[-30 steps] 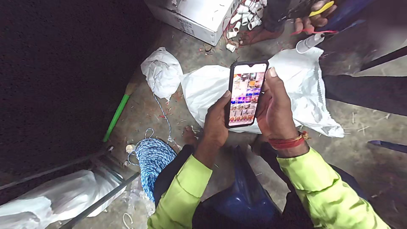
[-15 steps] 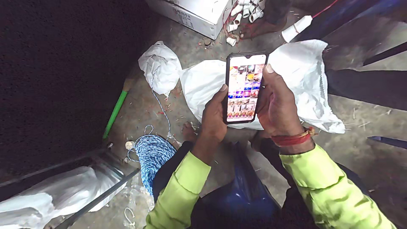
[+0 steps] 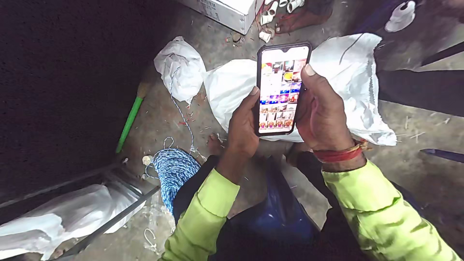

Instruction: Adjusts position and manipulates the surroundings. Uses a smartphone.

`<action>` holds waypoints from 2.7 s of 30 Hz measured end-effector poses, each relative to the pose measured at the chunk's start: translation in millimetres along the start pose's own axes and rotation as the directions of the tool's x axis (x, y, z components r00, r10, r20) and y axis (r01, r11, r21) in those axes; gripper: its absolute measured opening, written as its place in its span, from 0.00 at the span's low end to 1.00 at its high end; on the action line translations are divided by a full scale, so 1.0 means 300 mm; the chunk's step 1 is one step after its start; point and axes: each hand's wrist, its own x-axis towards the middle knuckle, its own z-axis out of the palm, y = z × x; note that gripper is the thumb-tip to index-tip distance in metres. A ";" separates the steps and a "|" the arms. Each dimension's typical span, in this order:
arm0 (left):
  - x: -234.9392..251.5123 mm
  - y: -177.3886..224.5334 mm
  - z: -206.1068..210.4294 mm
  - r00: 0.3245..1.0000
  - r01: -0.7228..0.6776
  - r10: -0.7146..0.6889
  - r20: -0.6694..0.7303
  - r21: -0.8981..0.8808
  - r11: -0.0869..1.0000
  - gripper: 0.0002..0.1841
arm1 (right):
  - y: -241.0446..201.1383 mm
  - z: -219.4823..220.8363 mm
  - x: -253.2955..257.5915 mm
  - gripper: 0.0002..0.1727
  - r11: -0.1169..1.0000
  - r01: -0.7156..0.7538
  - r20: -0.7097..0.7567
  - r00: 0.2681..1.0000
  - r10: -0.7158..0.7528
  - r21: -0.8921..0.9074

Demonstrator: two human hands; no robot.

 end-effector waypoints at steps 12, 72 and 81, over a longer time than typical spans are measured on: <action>0.019 -0.001 0.001 1.000 -0.021 0.021 -0.004 -0.019 1.000 0.21 | -0.002 -0.006 -0.009 0.21 1.000 0.003 0.031 1.000 -0.003 -0.011; 0.034 -0.016 0.001 1.000 -0.026 0.026 0.004 -0.029 0.999 0.19 | -0.005 -0.005 0.004 0.25 0.983 -0.088 -0.060 0.993 0.099 0.160; 0.026 -0.015 -0.004 0.999 -0.024 0.025 0.033 -0.031 0.999 0.20 | -0.005 -0.002 0.007 0.24 0.984 -0.098 -0.097 0.989 0.113 0.146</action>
